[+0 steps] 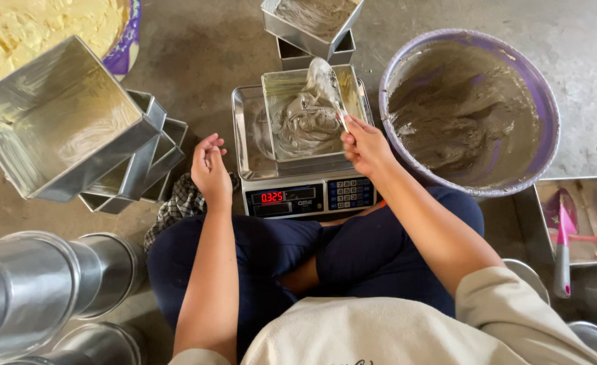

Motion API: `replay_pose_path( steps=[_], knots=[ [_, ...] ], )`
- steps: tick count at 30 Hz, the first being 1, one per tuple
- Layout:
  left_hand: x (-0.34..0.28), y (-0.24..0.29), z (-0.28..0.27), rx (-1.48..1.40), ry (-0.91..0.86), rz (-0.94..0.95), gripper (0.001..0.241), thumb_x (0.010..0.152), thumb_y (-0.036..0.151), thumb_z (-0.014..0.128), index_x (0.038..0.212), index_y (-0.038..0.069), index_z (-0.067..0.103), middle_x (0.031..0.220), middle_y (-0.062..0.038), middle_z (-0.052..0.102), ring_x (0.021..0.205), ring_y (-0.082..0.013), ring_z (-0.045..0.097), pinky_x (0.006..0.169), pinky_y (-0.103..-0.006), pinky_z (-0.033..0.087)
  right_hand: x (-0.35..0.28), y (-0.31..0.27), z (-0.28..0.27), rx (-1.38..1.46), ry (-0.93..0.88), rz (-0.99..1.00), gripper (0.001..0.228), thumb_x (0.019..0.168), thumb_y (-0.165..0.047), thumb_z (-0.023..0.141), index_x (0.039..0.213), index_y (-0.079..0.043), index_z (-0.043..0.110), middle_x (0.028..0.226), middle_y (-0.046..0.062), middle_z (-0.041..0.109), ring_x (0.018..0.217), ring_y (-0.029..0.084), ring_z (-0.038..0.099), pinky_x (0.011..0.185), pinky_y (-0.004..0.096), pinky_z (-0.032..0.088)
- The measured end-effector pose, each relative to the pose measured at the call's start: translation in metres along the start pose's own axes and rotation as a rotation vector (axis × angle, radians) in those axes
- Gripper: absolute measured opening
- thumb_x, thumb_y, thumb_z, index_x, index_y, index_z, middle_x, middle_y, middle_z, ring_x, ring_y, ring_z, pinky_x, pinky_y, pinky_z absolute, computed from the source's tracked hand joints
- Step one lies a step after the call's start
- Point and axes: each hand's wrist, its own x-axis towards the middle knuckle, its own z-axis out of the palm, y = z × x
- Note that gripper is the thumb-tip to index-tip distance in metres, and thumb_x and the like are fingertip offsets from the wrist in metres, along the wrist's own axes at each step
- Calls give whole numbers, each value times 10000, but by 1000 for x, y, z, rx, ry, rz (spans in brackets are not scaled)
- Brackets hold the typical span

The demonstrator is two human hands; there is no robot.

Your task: The person scoops grey batter from a large bowl into square metal molds placed on a digital scale, levels the batter with a spoon, and stacks the filled molds. The person repeats this process for multiple molds.

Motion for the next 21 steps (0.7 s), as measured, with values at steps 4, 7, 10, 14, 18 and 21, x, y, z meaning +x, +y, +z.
replay_pose_path(
  steps=[4, 7, 10, 14, 18, 21],
  knots=[
    [0, 2, 0, 20, -5, -13, 244, 1058, -4, 494, 1246, -23, 649, 1119, -92, 698, 994, -129, 652, 911, -276, 550, -13, -38, -3, 382, 19, 93, 304, 1067, -256, 548, 1282, -59, 634, 674, -19, 521, 524, 42, 414, 442, 166, 318],
    [-1, -1, 0, 16, -4, -3, 252, 1046, -4, 488, 1239, -22, 649, 1123, -87, 697, 1018, -126, 662, 916, -272, 562, -31, -81, -58, 388, 78, -166, 321, 1079, -260, 519, 1315, -76, 635, 704, -2, 562, 520, 30, 471, 419, 154, 349],
    [0, -5, 2, -1, -24, -6, 248, 1050, 1, 493, 1241, -23, 650, 1125, -88, 698, 1033, -127, 666, 919, -273, 559, -36, -96, -130, -231, 490, -599, 284, 1099, -130, 559, 1353, -101, 684, 856, 32, 698, 560, 34, 557, 449, 205, 408],
    [-1, -11, 8, -26, -94, 22, 224, 1053, 12, 523, 1235, -17, 650, 1148, -89, 694, 1067, -123, 671, 911, -269, 552, -34, -68, -231, -1364, 701, -885, 499, 1099, -23, 487, 1582, -95, 585, 968, 147, 732, 843, 245, 689, 772, 404, 564],
    [-5, -14, 8, 78, -139, -64, 242, 1041, 30, 549, 1255, 0, 658, 1118, -78, 719, 935, -104, 653, 855, -241, 523, -6, -50, -286, -2153, 212, 453, 307, 964, -222, 656, 1232, -142, 783, 1242, 139, 715, 1175, 313, 696, 911, 462, 573],
    [-2, -15, 9, 69, -134, -45, 240, 1042, 36, 558, 1258, 4, 658, 1120, -69, 722, 928, -96, 650, 859, -235, 528, 6, -55, -310, -1930, 536, 220, 254, 1046, -254, 599, 1184, -225, 810, 1193, 177, 773, 1126, 343, 722, 897, 477, 577]
  ],
)
